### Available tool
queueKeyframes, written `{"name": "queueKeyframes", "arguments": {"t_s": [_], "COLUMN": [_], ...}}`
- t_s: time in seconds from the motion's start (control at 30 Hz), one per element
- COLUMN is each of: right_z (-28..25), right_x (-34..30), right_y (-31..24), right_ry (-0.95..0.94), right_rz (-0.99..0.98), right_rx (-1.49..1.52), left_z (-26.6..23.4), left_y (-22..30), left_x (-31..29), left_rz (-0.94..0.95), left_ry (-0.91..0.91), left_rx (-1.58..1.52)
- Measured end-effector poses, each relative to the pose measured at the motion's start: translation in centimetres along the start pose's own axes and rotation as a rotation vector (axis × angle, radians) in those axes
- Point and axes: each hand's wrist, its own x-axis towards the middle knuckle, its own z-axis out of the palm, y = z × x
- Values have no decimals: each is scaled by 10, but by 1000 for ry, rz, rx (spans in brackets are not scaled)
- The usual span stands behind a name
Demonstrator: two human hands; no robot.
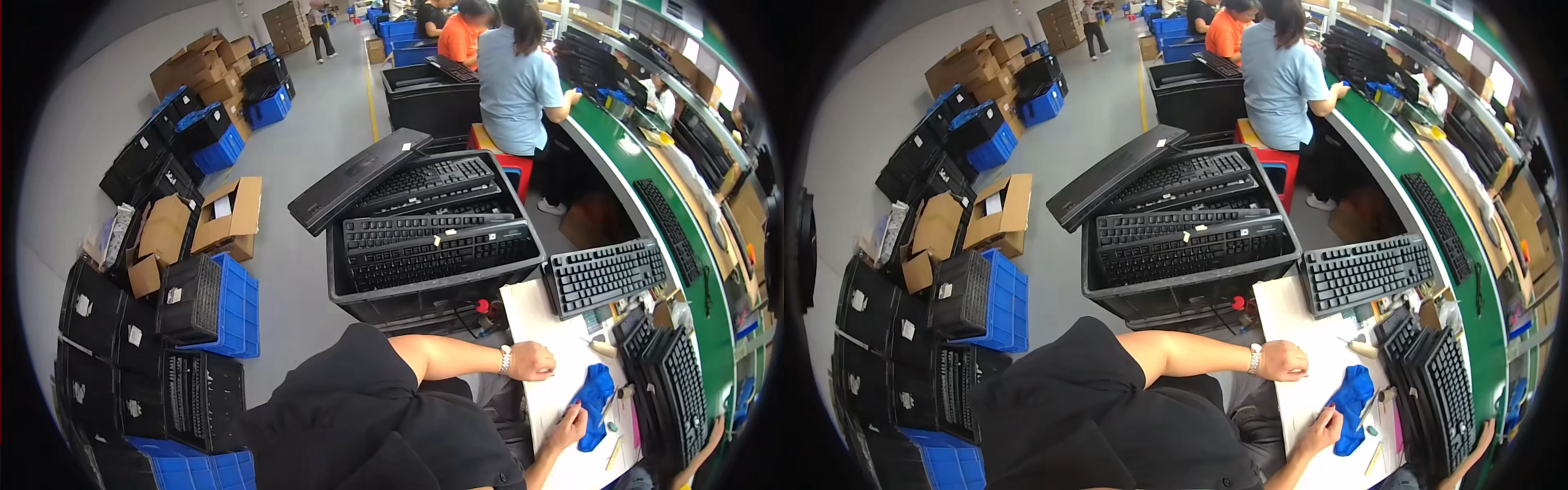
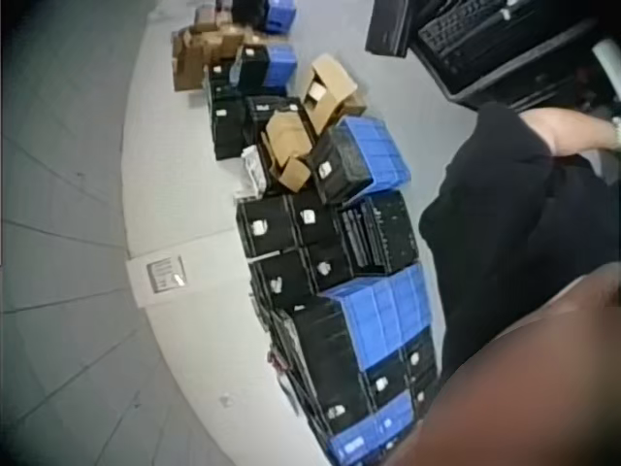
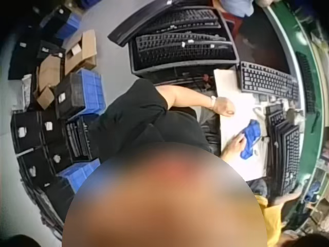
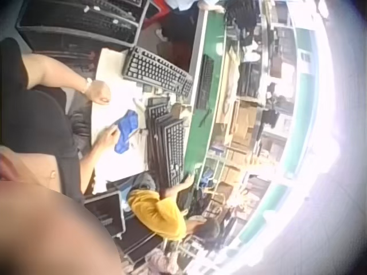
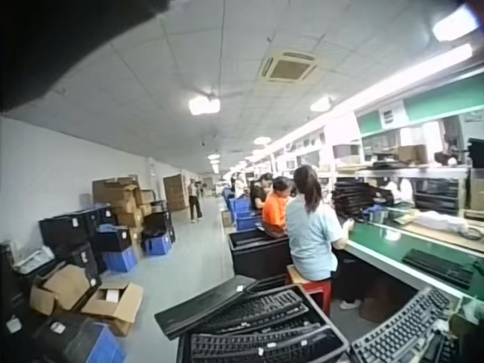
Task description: Wiping down and inspecting computer keyboards at a factory workstation.
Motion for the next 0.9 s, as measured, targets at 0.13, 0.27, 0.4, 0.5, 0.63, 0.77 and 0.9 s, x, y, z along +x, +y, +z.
{"name": "queueKeyframes", "arguments": {"t_s": [0.13, 0.27, 0.4, 0.5, 0.63, 0.77, 0.9], "right_z": [33, 34, 40, 59, 44, -7, -59], "right_x": [-56, -63, -69, -64, -61, -43, -25], "right_y": [-20, -21, 1, -4, -40, -73, -77], "right_ry": [-36, -23, 37, 9, -41, -282, -326], "right_rz": [130, 196, 83, 104, 173, 312, 338], "right_rx": [33, 100, 46, 132, 97, -6, 55], "left_z": [-37, -40, -21, -42, -63, -55, -49], "left_y": [4, 8, -12, -16, 20, 32, 56], "left_x": [-52, -54, -65, -65, -41, 1, 59], "left_rz": [-17, -37, 13, 60, -230, -341, -357], "left_ry": [-28, -64, -45, -90, -259, -420, -461], "left_rx": [38, 33, -14, -31, 13, -184, -324]}}
